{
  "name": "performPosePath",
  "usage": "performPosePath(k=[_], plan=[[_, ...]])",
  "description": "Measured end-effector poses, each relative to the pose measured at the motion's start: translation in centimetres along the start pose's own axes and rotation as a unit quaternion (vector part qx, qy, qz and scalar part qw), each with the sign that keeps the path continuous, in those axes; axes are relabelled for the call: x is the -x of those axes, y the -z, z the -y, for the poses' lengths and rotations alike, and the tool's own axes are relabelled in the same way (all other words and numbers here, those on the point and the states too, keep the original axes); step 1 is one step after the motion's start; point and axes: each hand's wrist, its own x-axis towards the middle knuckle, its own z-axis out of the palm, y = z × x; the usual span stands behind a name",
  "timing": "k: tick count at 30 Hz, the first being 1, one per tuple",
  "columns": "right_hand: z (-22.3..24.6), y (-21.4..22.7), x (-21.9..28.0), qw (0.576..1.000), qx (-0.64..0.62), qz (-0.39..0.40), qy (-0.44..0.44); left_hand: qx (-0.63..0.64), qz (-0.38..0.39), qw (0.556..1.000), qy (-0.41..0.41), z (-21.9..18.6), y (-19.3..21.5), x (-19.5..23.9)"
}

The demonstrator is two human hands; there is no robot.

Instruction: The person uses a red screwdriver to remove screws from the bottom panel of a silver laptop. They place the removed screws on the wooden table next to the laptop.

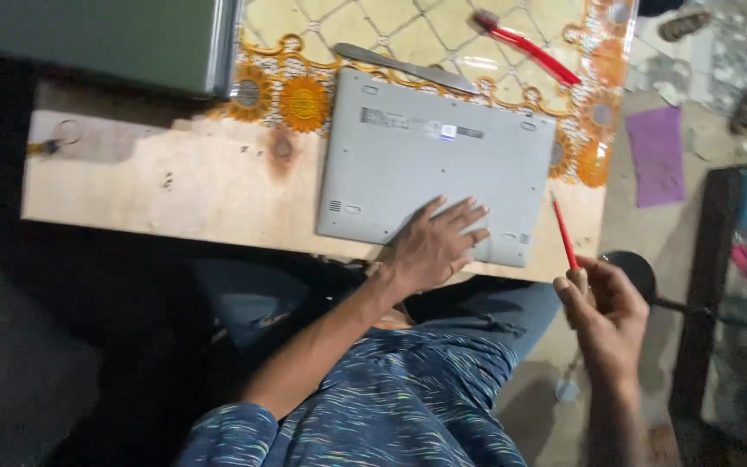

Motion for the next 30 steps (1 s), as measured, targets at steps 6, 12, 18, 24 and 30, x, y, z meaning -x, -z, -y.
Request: performPosePath(k=[6,12,18,24,30], plan=[[-5.2,-7.8,-0.1,0.977,-0.065,-0.189,0.069,0.084,-0.080,0.993,0.032,-1.4,1.9,6.6],[-5.7,-7.5,-4.7,0.958,-0.037,-0.185,0.215,0.146,-0.264,0.941,0.153,-0.3,7.8,10.6],[-8.3,-7.6,-7.7,0.952,-0.176,-0.191,0.162,0.100,-0.383,0.858,0.326,7.3,10.4,13.6],[-8.4,-8.0,-7.7,0.950,-0.189,-0.195,0.157,0.080,-0.369,0.835,0.402,12.7,11.5,14.5],[-8.2,-8.0,-7.6,0.954,-0.181,-0.187,0.148,0.087,-0.330,0.842,0.417,14.5,11.2,13.3]])
